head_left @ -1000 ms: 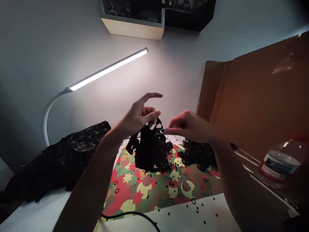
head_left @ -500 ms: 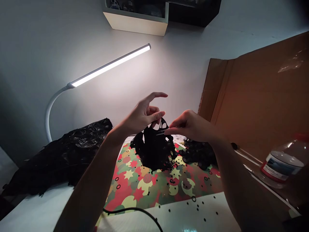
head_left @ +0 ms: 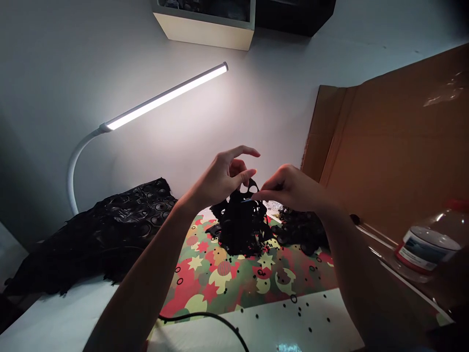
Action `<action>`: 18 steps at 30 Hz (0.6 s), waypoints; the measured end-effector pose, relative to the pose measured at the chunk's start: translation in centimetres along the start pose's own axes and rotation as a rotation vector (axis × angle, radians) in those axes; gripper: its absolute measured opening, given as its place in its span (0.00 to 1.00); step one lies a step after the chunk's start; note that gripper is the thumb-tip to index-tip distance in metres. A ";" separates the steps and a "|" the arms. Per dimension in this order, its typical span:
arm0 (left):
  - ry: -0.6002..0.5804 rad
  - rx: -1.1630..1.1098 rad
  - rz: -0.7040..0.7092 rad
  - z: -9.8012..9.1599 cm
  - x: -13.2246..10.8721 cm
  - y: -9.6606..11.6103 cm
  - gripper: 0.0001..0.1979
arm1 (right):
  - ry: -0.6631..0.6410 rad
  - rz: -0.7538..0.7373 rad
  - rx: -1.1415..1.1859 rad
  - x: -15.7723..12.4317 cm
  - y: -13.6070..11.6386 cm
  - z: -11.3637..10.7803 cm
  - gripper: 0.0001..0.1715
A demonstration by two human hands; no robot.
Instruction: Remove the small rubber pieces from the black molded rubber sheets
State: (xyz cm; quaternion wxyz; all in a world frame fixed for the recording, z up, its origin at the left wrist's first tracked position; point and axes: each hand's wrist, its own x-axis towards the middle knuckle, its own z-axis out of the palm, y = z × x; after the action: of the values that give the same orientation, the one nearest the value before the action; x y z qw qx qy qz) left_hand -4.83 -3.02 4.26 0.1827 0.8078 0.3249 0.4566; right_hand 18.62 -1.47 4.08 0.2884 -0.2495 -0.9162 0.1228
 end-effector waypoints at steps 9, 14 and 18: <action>0.223 0.224 0.087 -0.6 0.5 -0.6 0.15 | 0.234 0.032 0.062 -0.5 0.7 -0.9 0.40; 0.022 0.114 -0.031 -0.9 0.2 -0.5 0.24 | 0.387 0.092 0.111 -0.8 1.3 -1.6 0.38; 0.036 0.055 -0.017 0.1 0.4 -1.2 0.30 | 0.479 0.092 0.083 -1.1 1.2 -2.0 0.37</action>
State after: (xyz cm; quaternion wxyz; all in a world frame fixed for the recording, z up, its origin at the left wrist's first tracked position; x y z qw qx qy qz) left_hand -5.01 -1.86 3.70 0.1584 0.8014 0.3477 0.4602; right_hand 21.09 -0.84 4.73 0.5016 -0.3009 -0.8035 0.1105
